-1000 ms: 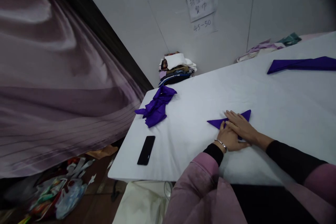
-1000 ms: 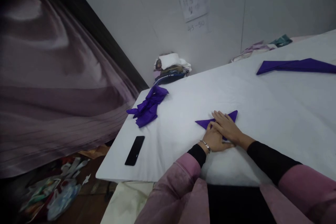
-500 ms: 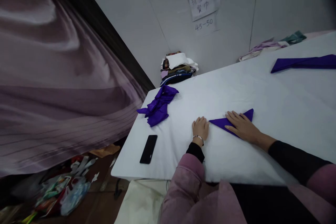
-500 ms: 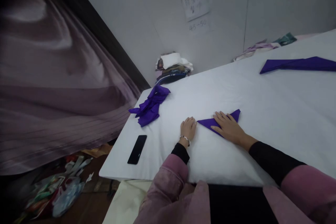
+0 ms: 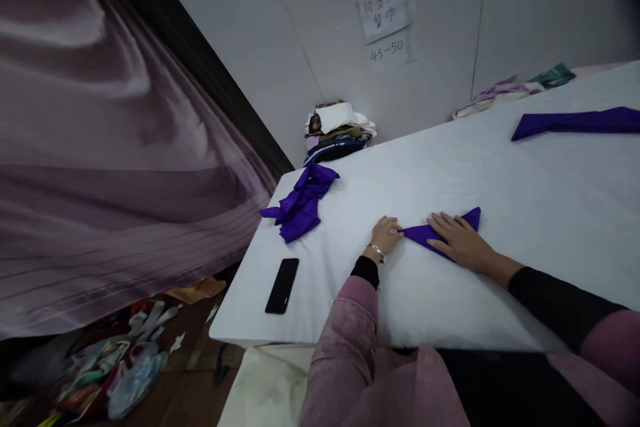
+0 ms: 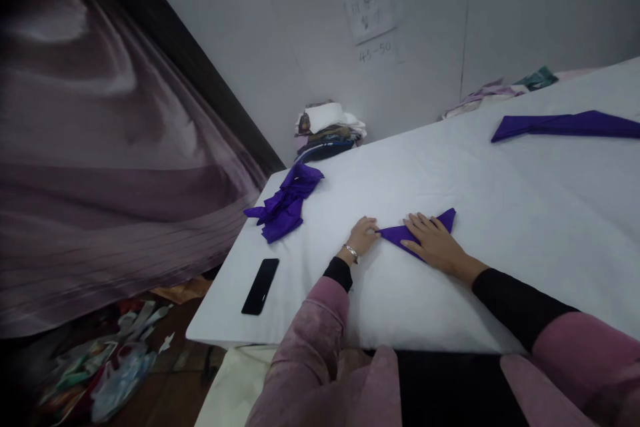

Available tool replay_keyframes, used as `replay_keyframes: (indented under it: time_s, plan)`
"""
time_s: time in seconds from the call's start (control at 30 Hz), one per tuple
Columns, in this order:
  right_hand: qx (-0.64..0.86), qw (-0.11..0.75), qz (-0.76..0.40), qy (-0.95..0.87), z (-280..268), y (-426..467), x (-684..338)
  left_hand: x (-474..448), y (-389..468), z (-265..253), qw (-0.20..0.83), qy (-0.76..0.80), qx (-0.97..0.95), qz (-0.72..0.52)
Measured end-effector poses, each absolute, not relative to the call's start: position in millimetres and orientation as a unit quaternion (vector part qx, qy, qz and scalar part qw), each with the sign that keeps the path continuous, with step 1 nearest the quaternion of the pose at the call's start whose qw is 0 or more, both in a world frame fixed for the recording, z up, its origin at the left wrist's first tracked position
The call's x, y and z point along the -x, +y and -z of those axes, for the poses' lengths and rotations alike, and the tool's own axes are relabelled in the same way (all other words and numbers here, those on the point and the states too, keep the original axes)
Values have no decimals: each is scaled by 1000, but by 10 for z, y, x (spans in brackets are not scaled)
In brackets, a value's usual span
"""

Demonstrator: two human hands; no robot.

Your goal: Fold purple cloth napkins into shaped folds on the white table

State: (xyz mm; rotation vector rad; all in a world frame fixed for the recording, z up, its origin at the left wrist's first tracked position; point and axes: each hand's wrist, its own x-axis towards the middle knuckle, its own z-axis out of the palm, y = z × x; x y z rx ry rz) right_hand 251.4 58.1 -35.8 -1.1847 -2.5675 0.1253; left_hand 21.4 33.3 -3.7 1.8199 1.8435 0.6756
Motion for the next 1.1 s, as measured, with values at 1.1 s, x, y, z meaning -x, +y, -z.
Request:
replay_keyframes:
  time_s: [1.1]
  plan:
    - [403, 138, -46, -904, 298, 566, -2531, -180, 135, -18, 206, 642, -709, -204]
